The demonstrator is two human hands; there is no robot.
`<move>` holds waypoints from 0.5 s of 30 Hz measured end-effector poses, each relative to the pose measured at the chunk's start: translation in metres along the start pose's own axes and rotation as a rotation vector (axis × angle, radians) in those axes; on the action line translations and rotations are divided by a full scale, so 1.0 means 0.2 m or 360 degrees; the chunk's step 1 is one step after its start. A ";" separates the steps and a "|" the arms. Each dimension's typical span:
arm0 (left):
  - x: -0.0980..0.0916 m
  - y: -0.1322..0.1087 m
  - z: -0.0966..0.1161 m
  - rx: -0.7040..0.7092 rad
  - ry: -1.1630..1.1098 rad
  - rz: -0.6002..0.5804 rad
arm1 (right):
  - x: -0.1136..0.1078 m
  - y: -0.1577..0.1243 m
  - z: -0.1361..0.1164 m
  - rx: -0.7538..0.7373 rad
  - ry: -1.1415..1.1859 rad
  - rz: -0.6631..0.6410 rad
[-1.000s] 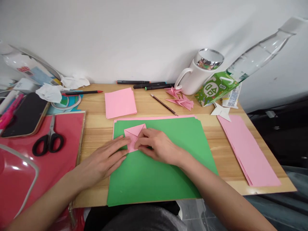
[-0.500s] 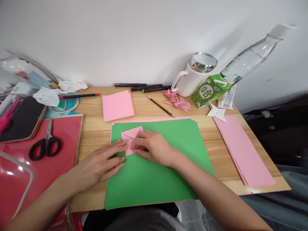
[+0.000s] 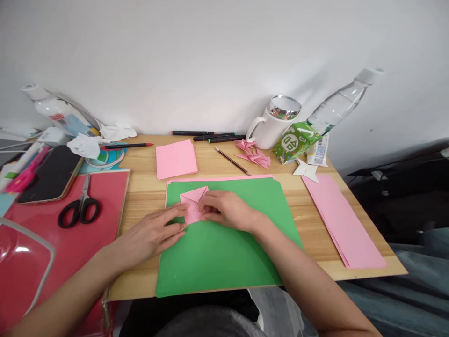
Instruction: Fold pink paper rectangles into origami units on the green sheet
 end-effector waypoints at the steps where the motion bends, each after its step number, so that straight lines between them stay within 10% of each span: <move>1: 0.00 -0.01 0.00 -0.0012 -0.0030 0.0002 | -0.01 -0.01 0.03 0.0041 0.0106 0.0056; 6: 0.02 -0.02 -0.01 -0.0021 -0.0101 0.0070 | -0.07 -0.01 0.08 -0.0077 0.0082 0.0718; 15: 0.00 -0.03 -0.01 0.0020 0.0378 0.0233 | 0.06 0.04 0.03 -0.0161 -0.0267 0.0537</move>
Point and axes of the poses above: each hand's wrist, its own y-axis towards the middle knuckle, its own x-axis out of the palm, z = x × y, the point moved 3 cm from there along y, towards the middle knuckle, and after that the axes turned 8 degrees about y, right-handed, at the moved point
